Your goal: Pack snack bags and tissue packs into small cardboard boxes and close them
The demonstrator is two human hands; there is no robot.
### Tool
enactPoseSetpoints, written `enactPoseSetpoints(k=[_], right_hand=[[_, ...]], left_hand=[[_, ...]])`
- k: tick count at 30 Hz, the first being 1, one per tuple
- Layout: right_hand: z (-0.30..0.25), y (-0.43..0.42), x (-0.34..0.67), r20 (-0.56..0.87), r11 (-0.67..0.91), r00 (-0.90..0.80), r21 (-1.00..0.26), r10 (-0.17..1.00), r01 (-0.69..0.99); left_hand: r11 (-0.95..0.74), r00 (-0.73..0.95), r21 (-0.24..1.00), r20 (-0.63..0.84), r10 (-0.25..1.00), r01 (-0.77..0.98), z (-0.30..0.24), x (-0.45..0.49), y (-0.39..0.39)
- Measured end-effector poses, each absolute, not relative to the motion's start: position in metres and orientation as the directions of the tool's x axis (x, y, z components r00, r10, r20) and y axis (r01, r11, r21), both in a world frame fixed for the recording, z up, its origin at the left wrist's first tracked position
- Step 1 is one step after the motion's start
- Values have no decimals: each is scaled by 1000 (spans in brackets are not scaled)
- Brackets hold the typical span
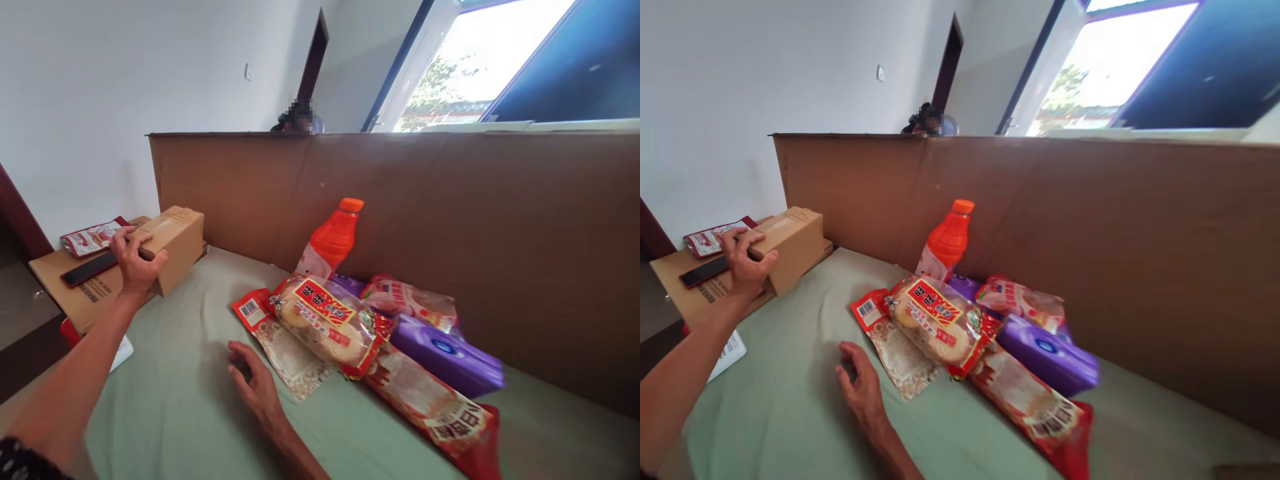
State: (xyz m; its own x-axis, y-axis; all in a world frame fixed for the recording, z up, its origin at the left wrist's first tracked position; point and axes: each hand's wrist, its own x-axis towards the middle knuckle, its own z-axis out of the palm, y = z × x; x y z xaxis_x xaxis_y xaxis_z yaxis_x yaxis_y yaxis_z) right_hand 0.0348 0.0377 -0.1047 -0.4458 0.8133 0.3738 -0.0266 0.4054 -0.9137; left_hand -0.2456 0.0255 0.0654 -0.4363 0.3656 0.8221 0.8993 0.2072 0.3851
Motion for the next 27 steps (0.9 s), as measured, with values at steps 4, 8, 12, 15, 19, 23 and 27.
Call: enactPoseSetpoints(k=[4,8,12,15,19,23,27], right_hand=[[-106,38,38,385,442,-500,-897,776,-4],[-104,43,41,400,493,-540,-870,740,31],[-105,41,40,413,515,-543,-856,731,43],[-106,38,39,409,493,-521,-870,749,26],[-105,43,37,401,477,-528,-879,749,7],[-89,44,28,386,517,-578,-853,719,73],[-65,39,25,326,512,-563,-833,759,208]], left_hand=[[208,-447,397,766,461,894,48,-279,84],[203,-445,400,730,518,894,48,-309,121],[222,-465,414,699,544,882,55,-321,146],[247,-486,425,676,554,871,59,-316,152],[295,-525,436,659,539,850,63,-295,140],[231,-411,345,667,621,910,46,-234,111],[-5,-214,339,606,766,941,1,-147,76]])
